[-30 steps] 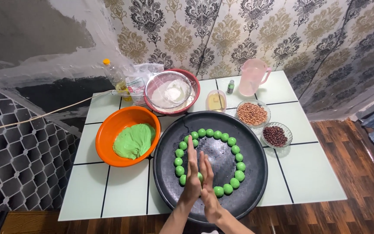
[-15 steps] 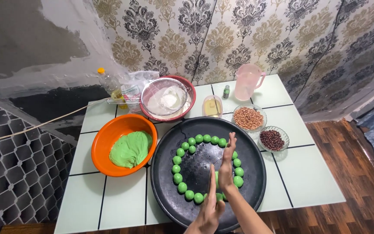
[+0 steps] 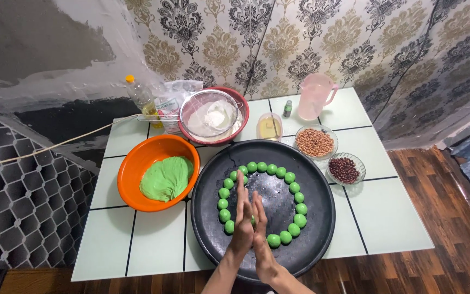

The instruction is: Shaping green dough into small balls and arranging them in a circular pattern on a tray.

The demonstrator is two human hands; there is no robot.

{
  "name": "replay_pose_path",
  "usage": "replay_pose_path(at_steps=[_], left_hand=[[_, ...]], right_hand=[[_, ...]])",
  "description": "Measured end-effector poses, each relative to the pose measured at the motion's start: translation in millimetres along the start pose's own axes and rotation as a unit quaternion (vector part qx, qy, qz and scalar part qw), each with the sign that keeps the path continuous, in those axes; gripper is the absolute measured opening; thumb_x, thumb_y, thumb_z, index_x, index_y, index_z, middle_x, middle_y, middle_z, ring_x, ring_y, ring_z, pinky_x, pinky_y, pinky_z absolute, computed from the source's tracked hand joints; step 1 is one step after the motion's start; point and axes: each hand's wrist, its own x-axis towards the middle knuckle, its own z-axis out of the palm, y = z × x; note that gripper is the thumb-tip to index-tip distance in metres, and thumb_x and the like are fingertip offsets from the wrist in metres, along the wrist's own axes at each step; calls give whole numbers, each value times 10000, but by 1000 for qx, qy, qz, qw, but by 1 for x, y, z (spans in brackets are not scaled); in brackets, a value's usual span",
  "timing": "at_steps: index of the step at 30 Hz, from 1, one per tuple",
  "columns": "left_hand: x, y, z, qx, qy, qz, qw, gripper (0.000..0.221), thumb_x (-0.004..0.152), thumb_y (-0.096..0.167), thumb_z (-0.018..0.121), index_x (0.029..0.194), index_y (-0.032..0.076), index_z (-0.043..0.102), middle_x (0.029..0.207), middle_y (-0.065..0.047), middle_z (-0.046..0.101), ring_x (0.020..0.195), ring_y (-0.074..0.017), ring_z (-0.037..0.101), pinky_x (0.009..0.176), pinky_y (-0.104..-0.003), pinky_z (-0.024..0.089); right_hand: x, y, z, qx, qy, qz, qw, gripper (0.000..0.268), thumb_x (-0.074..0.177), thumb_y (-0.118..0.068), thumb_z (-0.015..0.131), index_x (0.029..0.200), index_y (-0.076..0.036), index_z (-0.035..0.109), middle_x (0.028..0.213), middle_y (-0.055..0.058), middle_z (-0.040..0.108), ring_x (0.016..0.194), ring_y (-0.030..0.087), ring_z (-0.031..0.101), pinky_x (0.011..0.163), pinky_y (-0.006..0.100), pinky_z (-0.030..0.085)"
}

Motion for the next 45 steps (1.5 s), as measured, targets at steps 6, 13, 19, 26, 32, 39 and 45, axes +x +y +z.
replay_pose_path(at_steps=[6, 13, 19, 26, 32, 39, 45], left_hand=[[-15, -31, 7, -91, -121, 8, 988, 839, 1013, 565, 363, 1621, 110, 7, 1722, -107, -22, 1581, -348, 99, 1235, -625, 135], [-28, -80, 2, -79, -10, 12, 997, 524, 972, 277, 644, 1381, -25, 517, 1379, -192, 594, 1290, -262, 561, 1087, -337, 497], [-18, -87, -12, -153, 55, -45, 986, 158, 1031, 156, 585, 1092, 12, 609, 732, -63, 578, 626, -134, 507, 599, -250, 447], [-20, -88, -14, -189, 2, -108, 976, 442, 973, 419, 579, 1228, 102, 405, 954, -11, 333, 859, -143, 311, 774, -310, 297], [-15, -100, -8, -81, -41, -51, 995, 694, 993, 535, 391, 1496, 124, 148, 1473, -47, 89, 1347, -190, 96, 1100, -373, 138], [-12, -50, 9, 13, -135, -13, 991, 1040, 911, 793, 303, 1627, 95, 20, 1729, -84, -25, 1592, -223, -45, 1260, -428, 9], [13, -37, 6, -17, -11, -30, 999, 1071, 831, 784, 450, 1603, 123, 114, 1725, -117, 123, 1596, -248, 194, 1268, -485, 180]], right_hand=[[19, -10, -60, 61, 69, -72, 993, 905, 972, -744, 147, 1638, -131, 163, 1729, 127, 13, 1599, 263, 9, 1291, 447, 15], [61, -3, -83, 605, 81, 35, 791, 532, 1050, -462, 393, 1461, -124, 400, 1692, 131, 235, 1620, 259, 89, 1294, 460, 116], [61, 7, -67, 581, 52, 118, 803, 356, 1010, -279, 476, 1291, -78, 560, 1499, 146, 491, 1405, 272, 472, 1161, 440, 406], [38, 11, -38, 572, -133, 131, 799, 381, 982, -259, 539, 1323, -93, 572, 1225, 133, 648, 940, 192, 705, 838, 357, 674], [37, 7, -28, 535, -124, 134, 825, 617, 997, -305, 538, 1552, -185, 295, 1630, 95, 406, 1498, 242, 393, 1226, 421, 298], [73, 27, -23, 664, 26, 287, 690, 414, 1013, 13, 426, 1416, -81, 424, 1401, 223, 617, 1325, 311, 603, 1156, 411, 494], [65, 29, -36, 633, -4, 199, 748, 519, 850, 147, 479, 1314, -78, 534, 1415, 141, 618, 1360, 264, 562, 1175, 422, 446]])
